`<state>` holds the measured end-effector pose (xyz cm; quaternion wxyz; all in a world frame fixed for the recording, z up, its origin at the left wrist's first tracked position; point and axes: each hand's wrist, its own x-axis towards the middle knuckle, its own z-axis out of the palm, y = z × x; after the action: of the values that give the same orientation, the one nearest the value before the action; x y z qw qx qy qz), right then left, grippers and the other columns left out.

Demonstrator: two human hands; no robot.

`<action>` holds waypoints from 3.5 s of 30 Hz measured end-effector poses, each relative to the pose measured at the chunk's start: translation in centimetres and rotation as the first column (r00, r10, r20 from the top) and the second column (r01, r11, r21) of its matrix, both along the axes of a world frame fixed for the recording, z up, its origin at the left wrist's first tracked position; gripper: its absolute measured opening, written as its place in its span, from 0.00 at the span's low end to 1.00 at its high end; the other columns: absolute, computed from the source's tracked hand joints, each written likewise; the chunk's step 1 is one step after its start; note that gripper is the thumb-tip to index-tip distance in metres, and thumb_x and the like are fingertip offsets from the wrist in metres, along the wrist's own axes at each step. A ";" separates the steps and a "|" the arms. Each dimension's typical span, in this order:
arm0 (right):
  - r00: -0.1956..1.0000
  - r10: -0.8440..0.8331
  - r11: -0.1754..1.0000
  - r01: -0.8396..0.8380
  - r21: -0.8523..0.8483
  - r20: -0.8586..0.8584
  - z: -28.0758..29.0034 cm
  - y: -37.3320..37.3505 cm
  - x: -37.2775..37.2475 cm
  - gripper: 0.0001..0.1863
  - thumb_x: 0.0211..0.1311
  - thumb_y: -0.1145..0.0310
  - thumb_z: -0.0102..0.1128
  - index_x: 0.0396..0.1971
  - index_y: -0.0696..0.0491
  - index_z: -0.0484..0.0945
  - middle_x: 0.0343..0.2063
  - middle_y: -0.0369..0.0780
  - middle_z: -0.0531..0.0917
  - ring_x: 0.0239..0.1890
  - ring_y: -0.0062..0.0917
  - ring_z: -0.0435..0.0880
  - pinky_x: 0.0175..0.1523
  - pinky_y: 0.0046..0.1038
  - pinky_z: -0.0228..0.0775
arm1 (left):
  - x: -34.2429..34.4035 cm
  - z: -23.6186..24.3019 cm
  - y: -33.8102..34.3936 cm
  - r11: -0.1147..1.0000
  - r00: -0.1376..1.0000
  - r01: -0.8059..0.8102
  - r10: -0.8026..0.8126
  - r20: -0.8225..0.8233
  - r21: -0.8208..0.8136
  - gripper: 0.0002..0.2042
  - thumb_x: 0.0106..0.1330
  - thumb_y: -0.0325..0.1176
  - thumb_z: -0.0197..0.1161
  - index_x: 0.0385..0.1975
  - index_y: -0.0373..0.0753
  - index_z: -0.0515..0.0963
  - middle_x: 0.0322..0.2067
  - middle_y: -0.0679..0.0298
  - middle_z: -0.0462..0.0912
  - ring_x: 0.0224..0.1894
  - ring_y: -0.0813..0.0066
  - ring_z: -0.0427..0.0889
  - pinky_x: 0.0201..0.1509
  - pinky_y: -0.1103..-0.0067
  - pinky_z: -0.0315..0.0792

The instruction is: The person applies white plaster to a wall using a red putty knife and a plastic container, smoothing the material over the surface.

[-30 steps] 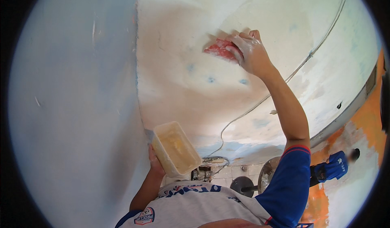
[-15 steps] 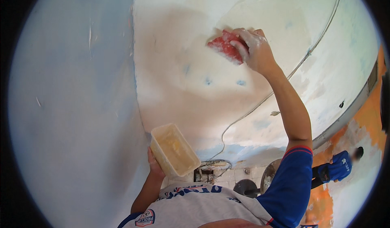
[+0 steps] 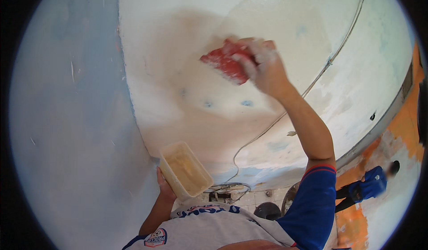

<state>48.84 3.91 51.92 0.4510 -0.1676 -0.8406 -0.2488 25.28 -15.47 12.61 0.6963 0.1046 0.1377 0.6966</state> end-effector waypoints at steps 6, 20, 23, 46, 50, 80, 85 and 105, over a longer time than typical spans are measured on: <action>0.977 -0.078 0.980 0.112 0.166 -0.197 6.8 3.4 1.0 0.09 0.71 0.66 0.64 0.47 0.50 0.83 0.30 0.47 0.87 0.26 0.43 0.84 0.39 0.36 0.77 | 1.5 -0.1 0.3 0.999 0.998 -0.035 0.033 0.049 0.027 0.41 0.74 0.71 0.32 0.75 0.46 0.61 0.68 0.55 0.72 0.68 0.51 0.74 0.72 0.53 0.69; 0.772 0.320 0.735 -0.568 -0.370 -0.549 -20.8 -6.3 4.2 0.10 0.68 0.79 0.65 0.46 0.57 0.78 0.37 0.44 0.86 0.42 0.29 0.83 0.51 0.34 0.75 | 3.8 -3.2 0.9 0.996 0.991 -0.087 0.084 0.106 0.018 0.43 0.72 0.73 0.35 0.78 0.49 0.58 0.74 0.58 0.64 0.74 0.52 0.64 0.78 0.55 0.58; 0.759 0.359 0.741 -0.585 -0.329 -0.543 -24.6 -10.5 2.7 0.14 0.60 0.80 0.70 0.44 0.51 0.82 0.38 0.45 0.85 0.37 0.35 0.84 0.46 0.36 0.74 | 3.5 -1.6 1.5 0.999 0.993 -0.054 0.053 0.103 0.008 0.44 0.71 0.73 0.36 0.78 0.47 0.58 0.74 0.57 0.64 0.74 0.52 0.65 0.78 0.56 0.59; 0.870 0.084 0.367 -0.481 -0.796 -0.486 -31.1 -17.7 -0.1 0.13 0.50 0.82 0.73 0.38 0.53 0.91 0.24 0.35 0.78 0.30 0.27 0.79 0.40 0.25 0.73 | -3.4 -5.2 -0.5 0.892 0.937 -0.274 0.332 -0.109 0.360 0.38 0.74 0.69 0.38 0.72 0.46 0.64 0.65 0.60 0.74 0.66 0.62 0.75 0.69 0.62 0.72; 0.894 0.107 0.438 -0.435 -0.787 -0.435 -32.4 -17.6 -0.1 0.15 0.48 0.83 0.72 0.38 0.54 0.91 0.30 0.41 0.86 0.35 0.29 0.83 0.40 0.27 0.75 | -1.6 -5.2 0.2 0.936 0.941 -0.303 0.323 -0.100 0.179 0.37 0.75 0.68 0.38 0.71 0.46 0.66 0.64 0.60 0.74 0.65 0.63 0.76 0.68 0.62 0.73; 0.999 0.043 0.261 -0.011 -0.965 0.000 -32.0 -22.4 -10.9 0.18 0.61 0.80 0.66 0.51 0.59 0.77 0.35 0.53 0.87 0.35 0.48 0.89 0.38 0.36 0.81 | -10.9 -10.5 -3.7 0.921 0.906 -0.208 0.309 -0.290 0.331 0.43 0.73 0.71 0.33 0.67 0.37 0.69 0.61 0.56 0.78 0.62 0.62 0.78 0.65 0.64 0.74; 0.997 0.052 0.259 -0.069 -0.963 -0.058 -32.4 -22.5 -11.0 0.19 0.61 0.81 0.66 0.52 0.60 0.76 0.36 0.54 0.87 0.36 0.47 0.90 0.39 0.35 0.82 | -10.5 -9.6 -3.7 0.938 0.896 -0.320 0.345 -0.279 0.132 0.42 0.73 0.71 0.30 0.67 0.40 0.70 0.62 0.56 0.77 0.62 0.62 0.77 0.65 0.65 0.75; 0.959 -0.028 -0.078 -0.283 -0.956 -0.282 -30.6 -23.8 -9.9 0.19 0.60 0.80 0.67 0.51 0.60 0.77 0.32 0.52 0.88 0.36 0.43 0.91 0.41 0.32 0.82 | -10.6 -10.2 -3.5 0.923 0.958 -0.262 0.284 -0.038 0.281 0.41 0.71 0.74 0.39 0.70 0.45 0.68 0.64 0.60 0.74 0.65 0.62 0.75 0.68 0.64 0.73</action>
<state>38.99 -19.84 21.27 0.2938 -0.3873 -0.7124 0.5061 14.65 -18.95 2.42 0.5654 0.2064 0.0809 0.7945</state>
